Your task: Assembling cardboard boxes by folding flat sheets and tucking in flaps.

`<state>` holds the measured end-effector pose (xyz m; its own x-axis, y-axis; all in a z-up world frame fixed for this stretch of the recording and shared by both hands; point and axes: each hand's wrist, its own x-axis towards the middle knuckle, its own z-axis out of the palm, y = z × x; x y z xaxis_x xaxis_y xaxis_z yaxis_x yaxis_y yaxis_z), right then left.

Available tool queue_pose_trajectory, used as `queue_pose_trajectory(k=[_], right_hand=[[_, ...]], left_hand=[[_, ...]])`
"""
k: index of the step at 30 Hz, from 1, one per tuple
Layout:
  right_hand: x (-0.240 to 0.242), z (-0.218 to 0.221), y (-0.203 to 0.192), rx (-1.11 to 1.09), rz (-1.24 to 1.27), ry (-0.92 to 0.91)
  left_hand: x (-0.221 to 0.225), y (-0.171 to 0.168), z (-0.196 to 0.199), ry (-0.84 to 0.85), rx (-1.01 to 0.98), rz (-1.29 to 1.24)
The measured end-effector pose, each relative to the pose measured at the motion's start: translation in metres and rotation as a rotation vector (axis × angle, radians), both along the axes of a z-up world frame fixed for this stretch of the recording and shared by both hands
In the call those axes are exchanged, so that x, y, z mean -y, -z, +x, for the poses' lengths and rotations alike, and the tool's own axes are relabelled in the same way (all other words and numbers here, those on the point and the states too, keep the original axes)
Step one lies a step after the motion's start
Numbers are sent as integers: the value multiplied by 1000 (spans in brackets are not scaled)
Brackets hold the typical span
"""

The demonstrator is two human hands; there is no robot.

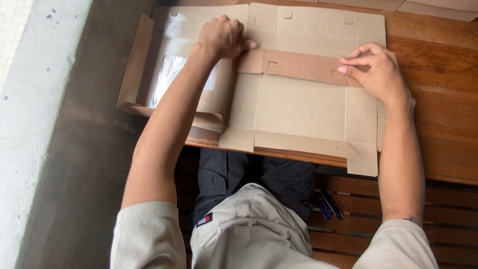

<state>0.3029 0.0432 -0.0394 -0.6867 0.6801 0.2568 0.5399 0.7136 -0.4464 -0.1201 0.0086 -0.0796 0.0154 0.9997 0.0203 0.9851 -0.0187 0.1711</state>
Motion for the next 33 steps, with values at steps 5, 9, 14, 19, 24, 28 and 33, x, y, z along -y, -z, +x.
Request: queue_pose_trajectory(k=[5,9,14,19,24,28,33], right_hand=[[2,2,-1,26,-14,5],[1,-2,-3,-7,-5,-10],[0,1,0,-5,19,-24],[-1,3,4,-37,57,-64],[-3,5,6,-32,78,-91],[2,1,2,-37,15,-26],[1,2,1,-37,27,-38]], left_hand=[[-3,-12,23,-61,-83,-62],[-9,-22,31,-171,-123,-132],[-13,-23,35,-233,-94,-174],[-24,-16,28,-290,70,-340],[-44,21,8,-154,60,-258],[-21,5,7,-191,264,-175],[3,-26,7,-189,354,-230]])
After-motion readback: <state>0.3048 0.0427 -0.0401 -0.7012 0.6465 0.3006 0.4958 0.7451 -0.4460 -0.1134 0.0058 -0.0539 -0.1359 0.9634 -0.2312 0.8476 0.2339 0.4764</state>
